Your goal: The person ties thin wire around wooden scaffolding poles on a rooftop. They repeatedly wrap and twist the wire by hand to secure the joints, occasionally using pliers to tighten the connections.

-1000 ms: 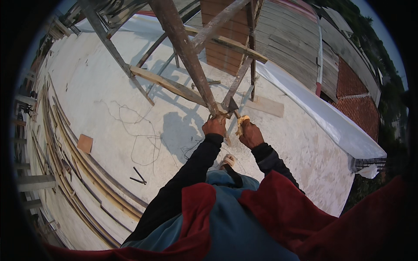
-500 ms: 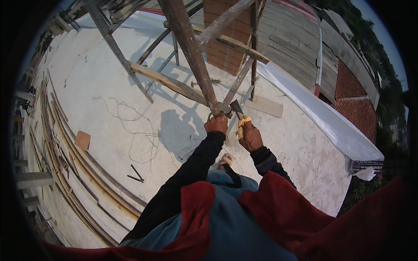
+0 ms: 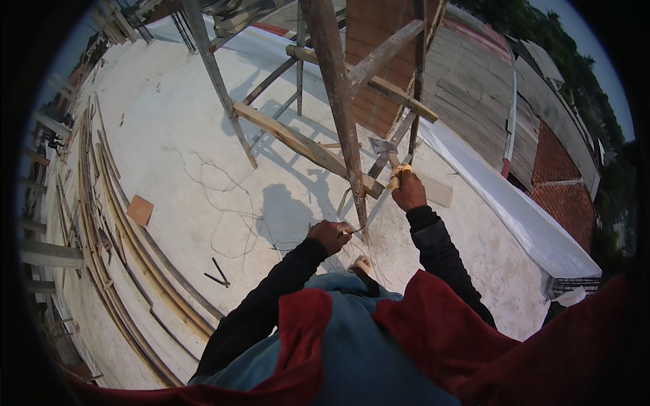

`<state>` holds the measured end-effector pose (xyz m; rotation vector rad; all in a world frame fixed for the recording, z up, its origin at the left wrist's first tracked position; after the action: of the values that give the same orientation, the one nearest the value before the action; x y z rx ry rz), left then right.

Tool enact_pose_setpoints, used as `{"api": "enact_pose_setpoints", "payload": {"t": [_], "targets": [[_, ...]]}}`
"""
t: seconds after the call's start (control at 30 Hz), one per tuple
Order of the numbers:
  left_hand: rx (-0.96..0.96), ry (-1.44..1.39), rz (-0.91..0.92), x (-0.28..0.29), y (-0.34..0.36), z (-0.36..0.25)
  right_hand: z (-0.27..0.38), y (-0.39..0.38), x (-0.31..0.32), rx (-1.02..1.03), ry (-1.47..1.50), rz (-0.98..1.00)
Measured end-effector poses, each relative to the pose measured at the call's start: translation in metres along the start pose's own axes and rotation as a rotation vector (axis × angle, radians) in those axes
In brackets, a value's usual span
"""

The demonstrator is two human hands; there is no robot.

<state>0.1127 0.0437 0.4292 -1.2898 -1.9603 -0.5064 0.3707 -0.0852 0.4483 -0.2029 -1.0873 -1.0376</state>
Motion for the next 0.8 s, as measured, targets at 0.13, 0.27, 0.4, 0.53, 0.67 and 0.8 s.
{"api": "enact_pose_setpoints", "payload": {"t": [0.13, 0.27, 0.4, 0.53, 0.67, 0.8], "targets": [[0.010, -0.043, 0.002, 0.021, -0.024, 0.010, 0.007, 0.003, -0.031, 0.117, -0.017, 0.157], [0.083, -0.272, -0.049, 0.043, -0.034, 0.012, 0.015, -0.003, -0.047, 0.280, -0.048, 0.151], [0.135, -0.474, -0.070, 0.075, -0.033, 0.012, 0.011, -0.018, -0.044, 0.406, -0.040, 0.095], [0.088, -0.517, -0.078, 0.099, -0.026, 0.009, 0.014, -0.025, -0.028, 0.387, -0.180, 0.160], [0.019, -0.446, -0.138, 0.109, -0.016, 0.002, 0.055, -0.019, 0.007, 0.238, 0.388, 0.077], [-0.075, -0.204, -0.194, 0.112, 0.002, -0.006, 0.106, -0.047, 0.043, -0.199, 0.890, 0.567]]}}
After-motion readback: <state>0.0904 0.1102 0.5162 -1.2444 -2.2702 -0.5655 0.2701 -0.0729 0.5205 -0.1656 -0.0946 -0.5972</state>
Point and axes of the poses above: each hand's wrist, its own y-axis towards the middle knuckle, its own x-axis out of the back of the hand, z = x × y, the point moved 1 cm from there along y, towards the middle knuckle, and after that the axes turned 12 degrees about -z, right-handed, at the moved point
